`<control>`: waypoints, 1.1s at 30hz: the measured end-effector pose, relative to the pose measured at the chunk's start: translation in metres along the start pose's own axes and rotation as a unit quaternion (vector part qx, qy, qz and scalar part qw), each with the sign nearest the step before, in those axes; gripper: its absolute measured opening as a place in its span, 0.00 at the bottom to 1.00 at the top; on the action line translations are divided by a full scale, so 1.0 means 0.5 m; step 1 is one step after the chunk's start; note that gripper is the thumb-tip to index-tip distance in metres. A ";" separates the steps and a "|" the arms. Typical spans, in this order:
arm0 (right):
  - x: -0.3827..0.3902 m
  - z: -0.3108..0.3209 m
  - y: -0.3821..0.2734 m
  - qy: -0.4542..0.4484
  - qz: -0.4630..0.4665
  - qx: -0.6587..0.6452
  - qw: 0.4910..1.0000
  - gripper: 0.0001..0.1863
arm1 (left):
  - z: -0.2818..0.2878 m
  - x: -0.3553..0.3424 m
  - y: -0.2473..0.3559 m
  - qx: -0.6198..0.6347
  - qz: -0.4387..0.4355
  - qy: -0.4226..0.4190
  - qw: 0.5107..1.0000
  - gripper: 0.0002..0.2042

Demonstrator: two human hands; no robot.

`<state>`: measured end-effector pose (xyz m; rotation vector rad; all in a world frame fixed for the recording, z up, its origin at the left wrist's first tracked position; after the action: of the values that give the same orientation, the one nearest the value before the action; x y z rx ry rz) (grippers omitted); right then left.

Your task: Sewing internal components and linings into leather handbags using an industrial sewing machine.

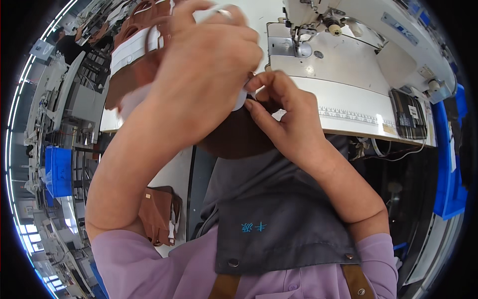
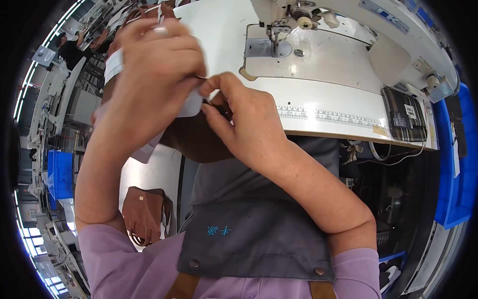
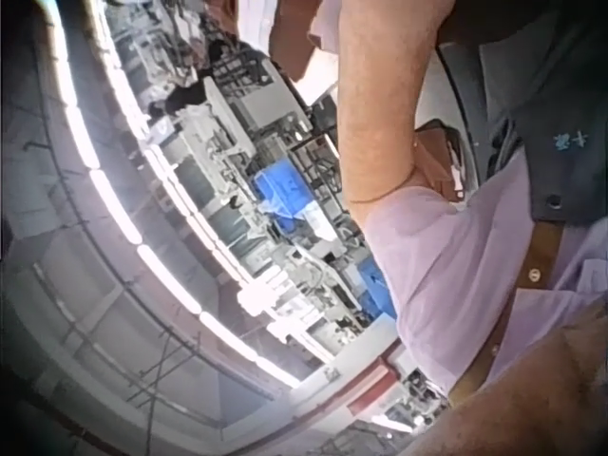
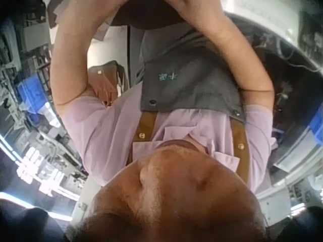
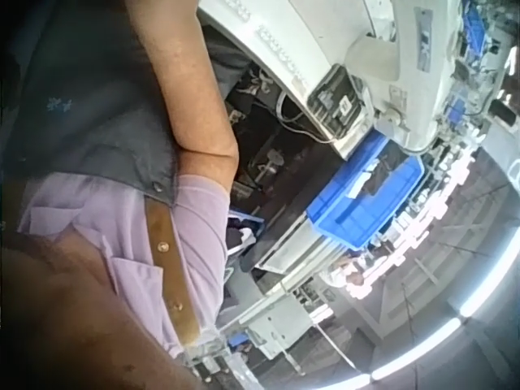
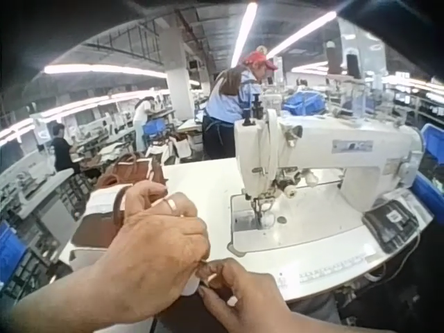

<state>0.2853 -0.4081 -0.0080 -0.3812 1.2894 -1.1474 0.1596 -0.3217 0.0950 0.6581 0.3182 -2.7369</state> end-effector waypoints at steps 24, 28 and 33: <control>0.022 0.161 0.099 -0.171 0.119 0.356 0.911 0.18 | -0.324 -0.076 -0.019 0.253 0.058 0.032 0.965 0.08; 0.025 0.166 0.103 -0.171 0.103 0.355 0.913 0.19 | -0.263 -0.047 0.014 0.054 -0.105 0.042 0.992 0.12; 0.025 0.168 0.108 -0.156 0.109 0.335 0.923 0.19 | -0.220 -0.016 0.069 0.168 0.083 -0.118 0.975 0.11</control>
<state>0.3818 -0.4245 -0.0308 0.0905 0.5851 -1.2011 0.2225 -0.3207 -0.0017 0.4095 -0.2501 -2.6892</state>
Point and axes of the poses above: each hand's wrist, its own x-axis away from the middle knuckle, its own z-axis out of the back of the hand, y = z × x, the point moved 2 cm from there along -x, towards the middle knuckle, and after that the axes turned 5 degrees about z, right-handed, at the moved point
